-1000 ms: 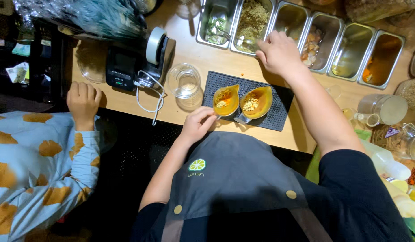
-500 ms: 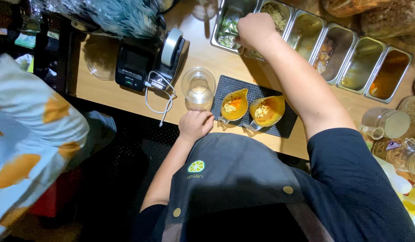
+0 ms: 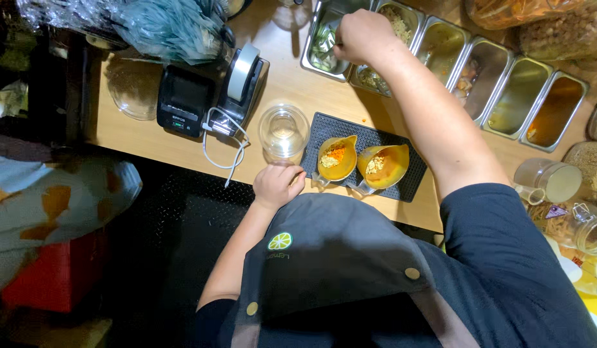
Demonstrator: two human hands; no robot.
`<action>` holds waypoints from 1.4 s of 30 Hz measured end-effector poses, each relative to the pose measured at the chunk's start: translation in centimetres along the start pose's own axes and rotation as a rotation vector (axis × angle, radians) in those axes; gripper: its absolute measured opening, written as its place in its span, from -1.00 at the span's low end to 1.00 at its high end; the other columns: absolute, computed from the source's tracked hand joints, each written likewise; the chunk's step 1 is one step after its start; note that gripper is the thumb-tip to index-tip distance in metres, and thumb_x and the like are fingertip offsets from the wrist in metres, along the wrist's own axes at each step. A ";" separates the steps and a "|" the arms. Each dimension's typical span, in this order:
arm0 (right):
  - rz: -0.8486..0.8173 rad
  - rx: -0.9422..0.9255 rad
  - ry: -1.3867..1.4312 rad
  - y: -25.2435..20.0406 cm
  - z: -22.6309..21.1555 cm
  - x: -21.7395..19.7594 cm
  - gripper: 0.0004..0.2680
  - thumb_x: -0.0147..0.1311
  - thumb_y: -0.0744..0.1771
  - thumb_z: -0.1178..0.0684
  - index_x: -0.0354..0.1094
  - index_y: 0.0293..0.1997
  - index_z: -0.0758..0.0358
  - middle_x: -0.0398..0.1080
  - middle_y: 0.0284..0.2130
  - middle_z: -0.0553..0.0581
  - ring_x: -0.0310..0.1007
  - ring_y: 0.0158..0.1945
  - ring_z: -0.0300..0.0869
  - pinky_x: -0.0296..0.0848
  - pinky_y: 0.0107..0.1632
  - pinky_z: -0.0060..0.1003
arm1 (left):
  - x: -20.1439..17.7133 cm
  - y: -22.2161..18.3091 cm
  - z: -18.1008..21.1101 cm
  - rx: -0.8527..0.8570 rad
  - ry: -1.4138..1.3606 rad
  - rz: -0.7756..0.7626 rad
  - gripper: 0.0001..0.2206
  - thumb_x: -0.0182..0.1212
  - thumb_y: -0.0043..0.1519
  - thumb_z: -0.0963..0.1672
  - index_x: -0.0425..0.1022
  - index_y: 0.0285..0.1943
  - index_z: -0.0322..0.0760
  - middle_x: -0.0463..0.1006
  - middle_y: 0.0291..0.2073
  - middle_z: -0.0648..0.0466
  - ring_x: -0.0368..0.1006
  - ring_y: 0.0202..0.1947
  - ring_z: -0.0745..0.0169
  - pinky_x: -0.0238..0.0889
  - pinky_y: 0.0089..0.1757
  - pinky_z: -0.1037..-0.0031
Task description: The person adds corn and other toppings into two yellow containers using a spoon and fork, pours a clear liquid from a measuring cup over them, and washes a metal container in a sink.
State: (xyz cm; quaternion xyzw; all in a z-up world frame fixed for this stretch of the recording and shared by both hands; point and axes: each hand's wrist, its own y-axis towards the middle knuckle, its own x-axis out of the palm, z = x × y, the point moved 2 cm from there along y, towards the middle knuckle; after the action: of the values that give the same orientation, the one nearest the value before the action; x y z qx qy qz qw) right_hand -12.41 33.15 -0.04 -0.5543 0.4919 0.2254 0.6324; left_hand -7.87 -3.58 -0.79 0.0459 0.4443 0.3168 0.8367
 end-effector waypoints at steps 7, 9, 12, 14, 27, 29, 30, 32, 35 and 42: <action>0.069 -0.067 0.081 -0.3 1.3 0.5 -0.86 0.17 0.30 -0.01 0.62 -0.15 0.06 0.54 -0.38 0.22 0.54 -0.23 0.11 0.51 -0.13 0.05 | -0.1 0.0 0.1 -0.004 0.003 -0.023 -0.88 0.43 0.09 -0.08 0.62 -0.26 -0.06 0.57 -0.37 0.17 0.47 -0.39 0.15 0.35 -0.31 0.39; 0.068 -0.071 0.080 -0.2 1.5 0.8 -0.86 0.16 0.31 0.00 0.63 -0.15 0.06 0.54 -0.37 0.21 0.54 -0.23 0.12 0.51 -0.12 0.04 | 0.0 0.0 0.1 -0.008 0.006 -0.024 -0.88 0.43 0.09 -0.08 0.62 -0.25 -0.06 0.57 -0.36 0.17 0.47 -0.39 0.15 0.35 -0.31 0.38; 0.106 -0.106 0.113 -0.3 1.8 1.1 -0.85 0.17 0.31 0.00 0.62 -0.13 0.09 0.54 -0.38 0.23 0.54 -0.23 0.12 0.50 -0.11 0.04 | 0.0 0.0 0.2 -0.008 -0.008 -0.010 -0.88 0.43 0.09 -0.09 0.61 -0.25 -0.06 0.57 -0.35 0.17 0.48 -0.38 0.16 0.35 -0.30 0.40; 0.144 -0.132 0.172 -0.5 2.3 1.1 -0.85 0.19 0.30 0.00 0.61 -0.12 0.12 0.55 -0.36 0.22 0.54 -0.23 0.12 0.50 -0.11 0.03 | 0.1 -0.1 0.2 -0.013 -0.003 -0.026 -0.88 0.43 0.09 -0.09 0.61 -0.26 -0.06 0.57 -0.36 0.18 0.48 -0.38 0.16 0.35 -0.30 0.40; 0.362 -0.399 0.660 -15.6 5.4 -5.2 -0.87 0.25 0.35 0.13 0.57 -0.04 0.25 0.43 -0.43 0.10 0.37 -0.40 -0.22 0.32 -0.31 -0.30 | 0.2 0.1 0.5 -0.016 -0.018 -0.037 -0.87 0.44 0.08 -0.11 0.59 -0.25 -0.08 0.56 -0.31 0.15 0.50 -0.32 0.17 0.37 -0.26 0.40; 0.305 -0.403 0.749 -20.4 4.3 -5.3 -0.85 0.25 0.32 0.13 0.56 -0.04 0.23 0.40 -0.45 0.07 0.35 -0.43 -0.26 0.28 -0.38 -0.34 | 0.4 0.2 0.4 -0.009 -0.010 -0.039 -0.87 0.45 0.07 -0.11 0.60 -0.25 -0.08 0.56 -0.33 0.15 0.50 -0.32 0.16 0.37 -0.28 0.39; 0.264 -0.418 0.794 -22.0 3.4 -5.2 -0.85 0.26 0.31 0.11 0.55 -0.06 0.23 0.40 -0.45 0.06 0.34 -0.45 -0.26 0.26 -0.39 -0.34 | 0.4 -0.1 0.5 -0.009 -0.006 -0.042 -0.87 0.45 0.07 -0.11 0.60 -0.26 -0.08 0.55 -0.33 0.15 0.50 -0.33 0.15 0.37 -0.28 0.38; 0.126 -0.459 0.824 -23.9 0.5 -4.0 -0.84 0.26 0.27 0.14 0.58 -0.09 0.22 0.41 -0.49 0.04 0.36 -0.50 -0.27 0.30 -0.46 -0.35 | 0.5 -0.2 0.4 -0.013 -0.011 -0.054 -0.87 0.45 0.07 -0.11 0.60 -0.26 -0.08 0.56 -0.32 0.15 0.50 -0.32 0.15 0.37 -0.28 0.38; 0.181 -0.517 0.578 -24.3 -2.7 -3.1 -0.81 0.32 0.25 0.12 0.57 -0.08 0.25 0.49 -0.37 0.09 0.44 -0.39 -0.20 0.40 -0.34 -0.31 | 0.4 -0.2 0.6 -0.024 -0.017 -0.056 -0.86 0.45 0.07 -0.11 0.59 -0.25 -0.08 0.57 -0.31 0.14 0.51 -0.31 0.15 0.38 -0.27 0.38; 0.618 -0.315 0.277 -16.2 1.7 -2.8 -0.87 0.29 0.34 0.02 0.62 -0.06 0.11 0.45 -0.34 0.10 0.51 -0.18 -0.02 0.46 -0.15 -0.13 | 0.3 -0.5 0.7 -0.017 -0.001 -0.033 -0.87 0.44 0.08 -0.10 0.59 -0.25 -0.09 0.56 -0.32 0.14 0.52 -0.31 0.15 0.38 -0.27 0.38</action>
State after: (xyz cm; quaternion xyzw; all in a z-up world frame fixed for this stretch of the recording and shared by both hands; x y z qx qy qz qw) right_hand 0.51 30.84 10.05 -0.4953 0.6762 0.4014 0.3692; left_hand -6.95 -3.63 -0.73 0.0318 0.4420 0.3067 0.8423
